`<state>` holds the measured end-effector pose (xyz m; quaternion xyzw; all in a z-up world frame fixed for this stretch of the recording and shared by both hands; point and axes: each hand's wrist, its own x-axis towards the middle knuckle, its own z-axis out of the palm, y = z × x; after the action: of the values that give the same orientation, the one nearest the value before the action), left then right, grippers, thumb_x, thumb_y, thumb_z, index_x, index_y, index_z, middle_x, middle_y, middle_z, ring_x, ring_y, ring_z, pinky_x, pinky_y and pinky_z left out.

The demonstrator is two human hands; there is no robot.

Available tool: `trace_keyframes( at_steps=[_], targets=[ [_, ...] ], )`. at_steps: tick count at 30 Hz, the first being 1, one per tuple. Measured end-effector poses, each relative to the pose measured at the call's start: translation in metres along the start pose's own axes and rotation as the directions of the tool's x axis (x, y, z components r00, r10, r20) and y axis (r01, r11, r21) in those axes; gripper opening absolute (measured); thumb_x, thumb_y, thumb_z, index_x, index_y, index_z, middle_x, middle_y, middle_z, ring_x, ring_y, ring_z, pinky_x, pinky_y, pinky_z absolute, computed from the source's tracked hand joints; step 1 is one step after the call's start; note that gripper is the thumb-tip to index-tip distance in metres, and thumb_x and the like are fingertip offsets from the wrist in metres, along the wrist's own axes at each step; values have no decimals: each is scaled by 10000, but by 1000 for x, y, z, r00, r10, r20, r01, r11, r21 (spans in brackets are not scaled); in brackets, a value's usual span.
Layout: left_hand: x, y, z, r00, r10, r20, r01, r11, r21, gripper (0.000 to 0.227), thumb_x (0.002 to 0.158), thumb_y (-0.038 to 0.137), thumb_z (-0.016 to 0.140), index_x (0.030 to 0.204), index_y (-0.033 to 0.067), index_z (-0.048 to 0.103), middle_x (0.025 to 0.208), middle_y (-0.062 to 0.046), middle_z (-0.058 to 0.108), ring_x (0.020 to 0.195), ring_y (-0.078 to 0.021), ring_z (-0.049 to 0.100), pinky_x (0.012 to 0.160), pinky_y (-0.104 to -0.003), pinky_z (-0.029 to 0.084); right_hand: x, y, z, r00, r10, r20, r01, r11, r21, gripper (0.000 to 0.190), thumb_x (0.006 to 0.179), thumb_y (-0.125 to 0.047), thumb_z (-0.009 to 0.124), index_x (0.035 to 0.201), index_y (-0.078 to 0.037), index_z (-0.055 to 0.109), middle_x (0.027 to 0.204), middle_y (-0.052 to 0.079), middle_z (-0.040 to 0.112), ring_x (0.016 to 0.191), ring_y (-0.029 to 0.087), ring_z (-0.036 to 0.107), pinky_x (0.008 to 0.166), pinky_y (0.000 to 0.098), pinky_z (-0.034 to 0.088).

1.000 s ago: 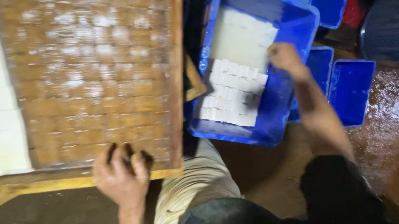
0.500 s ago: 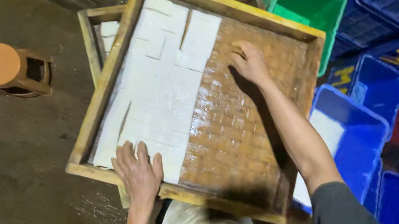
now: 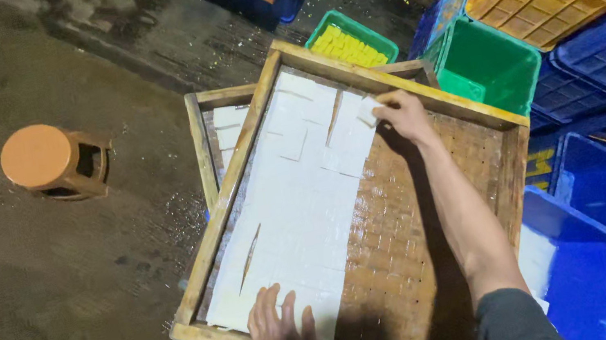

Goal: The person picks up white rectangular blocks from a large wooden frame by hand and places them into blue plastic crates.

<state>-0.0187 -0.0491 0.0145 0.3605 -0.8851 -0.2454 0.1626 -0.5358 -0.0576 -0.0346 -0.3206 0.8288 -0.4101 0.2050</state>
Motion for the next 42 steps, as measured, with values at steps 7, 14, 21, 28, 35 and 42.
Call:
trace_keyframes(
  at_steps=[7, 14, 21, 28, 35, 42],
  targets=[
    [1, 3, 3, 998, -19, 65, 16, 999, 45, 419, 805, 314, 731, 1141, 78, 647, 1288, -212, 569, 1293, -420, 494, 1028, -594, 385, 3, 28, 23, 988, 13, -153, -21, 998, -52, 361, 865, -258, 734, 1141, -26, 712, 1049, 147, 750, 960, 233, 707, 864, 351, 541],
    [2, 5, 1, 994, -62, 95, 58, 997, 51, 430, 780, 308, 755, 1133, 86, 648, 1291, -211, 568, 1303, -423, 487, 1022, -587, 391, 9, 37, 40, 956, -87, -279, -70, 859, -507, 414, 832, -384, 870, 1027, -31, 776, 973, 216, 735, 904, 343, 687, 858, 425, 535],
    [0, 5, 3, 995, -50, 83, 48, 999, 25, 422, 809, 304, 737, 1153, 83, 633, 1294, -211, 570, 1294, -426, 495, 1004, -592, 395, 0, 2, 15, 956, 245, -158, -222, 963, 150, 502, 735, -298, 822, 1137, -29, 687, 919, 135, 727, 730, 262, 696, 678, 402, 529],
    [2, 1, 7, 998, 4, 67, -4, 1000, 5, 475, 784, 282, 761, 1167, 42, 618, 1273, -246, 557, 1259, -464, 508, 977, -593, 407, 3, 27, 10, 991, -115, 73, 133, 927, -351, 407, 832, -284, 771, 1115, 7, 739, 1272, 251, 643, 1158, 398, 612, 976, 462, 483],
    [9, 7, -5, 1000, 6, 29, -4, 999, -50, 491, 721, 203, 799, 1146, 39, 617, 1259, -239, 562, 1242, -472, 517, 958, -587, 416, -37, 3, 61, 992, -109, -67, 75, 917, -391, 294, 951, -309, 712, 1108, -66, 762, 1294, 238, 676, 1198, 392, 641, 1038, 487, 472],
    [8, 10, -10, 999, 17, 39, -14, 998, -63, 472, 753, 212, 795, 1155, 38, 617, 1280, -226, 550, 1262, -457, 509, 975, -581, 414, -24, -15, 23, 987, 137, 82, -151, 966, 210, 398, 811, -215, 800, 1136, 2, 726, 1057, 178, 750, 940, 254, 686, 837, 366, 544]
  ],
)
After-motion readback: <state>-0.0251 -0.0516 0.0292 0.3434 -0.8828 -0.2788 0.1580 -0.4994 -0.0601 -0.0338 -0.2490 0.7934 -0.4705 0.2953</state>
